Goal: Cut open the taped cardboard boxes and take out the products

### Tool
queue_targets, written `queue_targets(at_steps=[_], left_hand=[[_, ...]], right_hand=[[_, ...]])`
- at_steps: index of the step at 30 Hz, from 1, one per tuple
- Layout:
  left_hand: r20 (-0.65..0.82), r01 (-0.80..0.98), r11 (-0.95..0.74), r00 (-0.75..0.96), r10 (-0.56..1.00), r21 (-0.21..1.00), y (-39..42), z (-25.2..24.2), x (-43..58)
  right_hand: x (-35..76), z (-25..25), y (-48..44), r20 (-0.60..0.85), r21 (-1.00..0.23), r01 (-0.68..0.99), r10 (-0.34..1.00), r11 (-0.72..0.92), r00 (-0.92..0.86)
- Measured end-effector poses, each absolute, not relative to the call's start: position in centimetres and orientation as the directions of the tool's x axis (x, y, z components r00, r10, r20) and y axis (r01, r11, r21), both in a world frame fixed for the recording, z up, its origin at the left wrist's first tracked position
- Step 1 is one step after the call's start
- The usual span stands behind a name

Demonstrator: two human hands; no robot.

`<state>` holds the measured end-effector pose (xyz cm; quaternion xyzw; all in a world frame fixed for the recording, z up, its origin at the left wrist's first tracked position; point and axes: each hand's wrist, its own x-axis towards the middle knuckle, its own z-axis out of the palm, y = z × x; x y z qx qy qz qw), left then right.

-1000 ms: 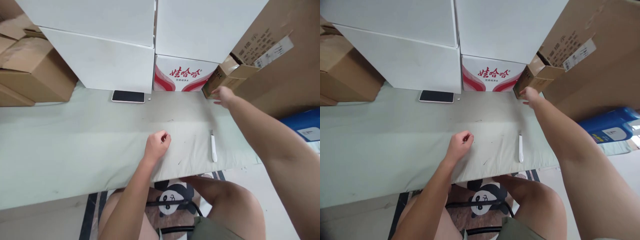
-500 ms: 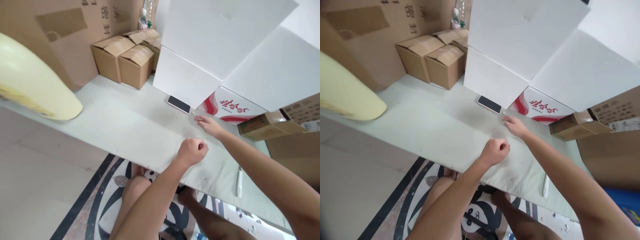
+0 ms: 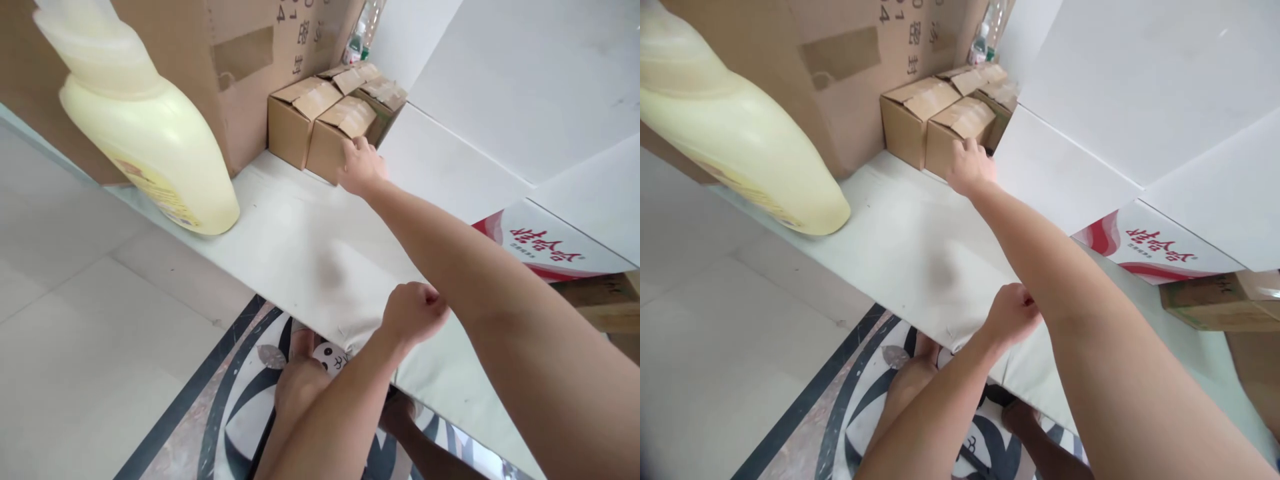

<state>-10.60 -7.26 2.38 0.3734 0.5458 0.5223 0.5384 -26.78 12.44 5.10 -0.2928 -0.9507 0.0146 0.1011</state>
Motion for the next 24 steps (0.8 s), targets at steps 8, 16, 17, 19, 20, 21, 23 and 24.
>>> queue_targets(at_steps=[8,16,17,19,20,21,23,24], left_hand=[[-0.226,-0.161,0.207,-0.115,0.967,0.965,-7.7,2.8,-12.2],[-0.190,-0.059,0.182,-0.395,0.899,0.982,-8.1,2.4,-11.7],[-0.155,-0.030,0.159,-0.445,0.882,0.987,-8.0,2.2,-11.7],[-0.060,0.041,0.099,-0.551,0.832,0.994,-7.9,2.0,-11.8],[-0.006,0.078,0.068,-0.617,0.787,0.995,-7.8,1.8,-12.0],[0.051,0.112,0.037,-0.692,0.720,0.993,-7.8,1.6,-12.3],[0.144,0.161,-0.011,-0.845,0.516,0.987,-7.7,1.2,-13.1],[0.169,0.172,-0.029,-0.904,0.393,0.985,-7.6,1.0,-13.6]], right_hand=[[-30.3,4.4,16.2,0.157,-0.154,0.507,0.527,0.848,-0.835],[-21.5,4.9,12.0,0.179,0.042,0.494,0.480,0.868,-0.859],[-19.5,5.2,11.0,0.185,0.058,0.486,0.469,0.872,-0.863],[-14.8,5.6,9.2,0.195,0.062,0.470,0.451,0.881,-0.871],[-12.2,5.7,8.5,0.198,0.054,0.471,0.453,0.881,-0.869],[-9.4,5.6,7.9,0.202,0.038,0.480,0.464,0.877,-0.863],[-3.2,5.2,7.0,0.226,-0.016,0.532,0.521,0.847,-0.823],[0.2,4.8,6.6,0.240,-0.050,0.570,0.564,0.820,-0.790]])
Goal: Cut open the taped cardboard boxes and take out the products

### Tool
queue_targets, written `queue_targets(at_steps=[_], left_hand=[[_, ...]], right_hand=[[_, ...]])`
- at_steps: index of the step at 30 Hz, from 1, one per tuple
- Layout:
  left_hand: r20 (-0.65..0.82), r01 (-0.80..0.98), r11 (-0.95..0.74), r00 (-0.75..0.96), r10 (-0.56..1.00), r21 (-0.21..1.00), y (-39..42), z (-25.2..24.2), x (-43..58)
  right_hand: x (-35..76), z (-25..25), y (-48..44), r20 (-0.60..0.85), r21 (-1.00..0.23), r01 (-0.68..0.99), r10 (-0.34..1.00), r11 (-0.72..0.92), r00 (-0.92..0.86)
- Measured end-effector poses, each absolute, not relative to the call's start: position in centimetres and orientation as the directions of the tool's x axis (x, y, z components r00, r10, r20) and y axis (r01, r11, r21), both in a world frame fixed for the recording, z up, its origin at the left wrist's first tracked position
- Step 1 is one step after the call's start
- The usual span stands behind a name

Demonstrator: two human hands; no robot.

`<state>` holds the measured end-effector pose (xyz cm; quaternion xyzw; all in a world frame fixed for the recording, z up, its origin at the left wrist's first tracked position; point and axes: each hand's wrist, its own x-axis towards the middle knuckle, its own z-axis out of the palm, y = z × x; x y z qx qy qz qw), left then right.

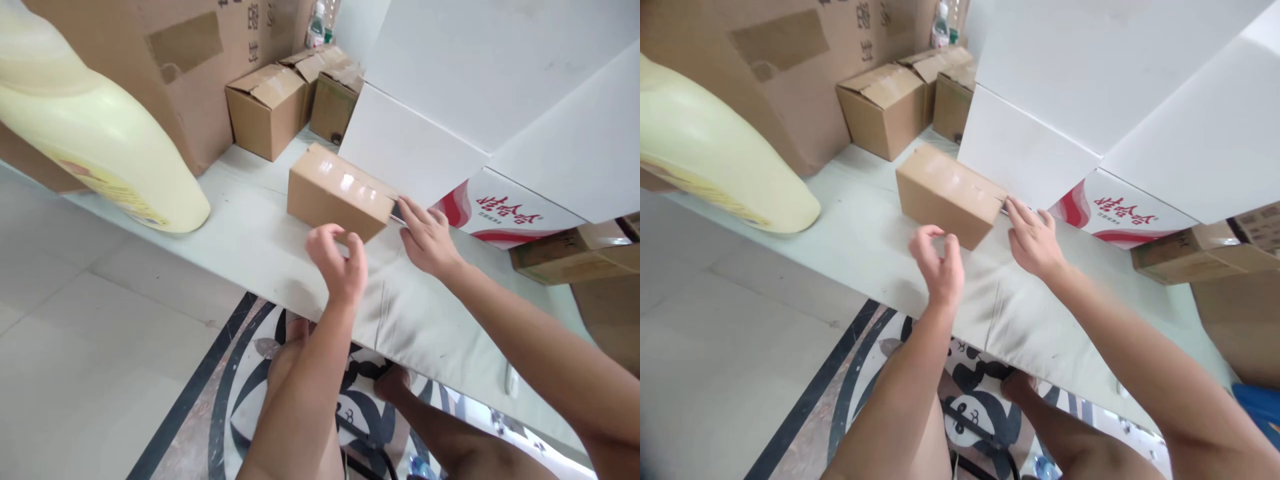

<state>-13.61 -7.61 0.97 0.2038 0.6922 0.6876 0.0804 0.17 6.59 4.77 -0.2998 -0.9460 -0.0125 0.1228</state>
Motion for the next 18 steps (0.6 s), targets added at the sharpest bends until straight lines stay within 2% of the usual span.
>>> queue_targets(at_steps=[2,4,8,12,14,18], left_hand=[[0.186,0.178,-0.057,-0.964,0.189,0.982,-7.6,0.6,-14.6],[0.187,0.176,-0.082,-0.970,0.156,0.981,-7.6,0.4,-15.5],[0.132,0.105,-0.083,-0.876,0.463,0.991,-7.1,0.4,-15.9],[0.136,0.113,-0.077,-0.740,0.659,0.991,-5.5,0.3,-13.5],[0.154,0.130,-0.090,-0.669,0.727,0.987,-4.4,0.0,-11.4],[0.206,0.160,-0.145,-0.477,0.854,0.976,-3.3,-1.0,-6.9]], right_hand=[[7.2,3.4,5.8,0.256,-0.136,0.657,0.667,0.741,-0.700],[14.0,1.4,4.8,0.236,-0.235,0.728,0.764,0.644,-0.600],[23.4,-3.7,1.7,0.196,-0.443,0.807,0.920,0.392,-0.339],[24.8,-6.8,-1.9,0.151,-0.643,0.736,0.977,0.214,-0.153],[23.8,-6.5,-3.1,0.134,-0.737,0.652,0.985,0.175,-0.113],[22.5,-4.5,-3.4,0.192,-0.859,0.451,0.969,0.242,-0.154]])
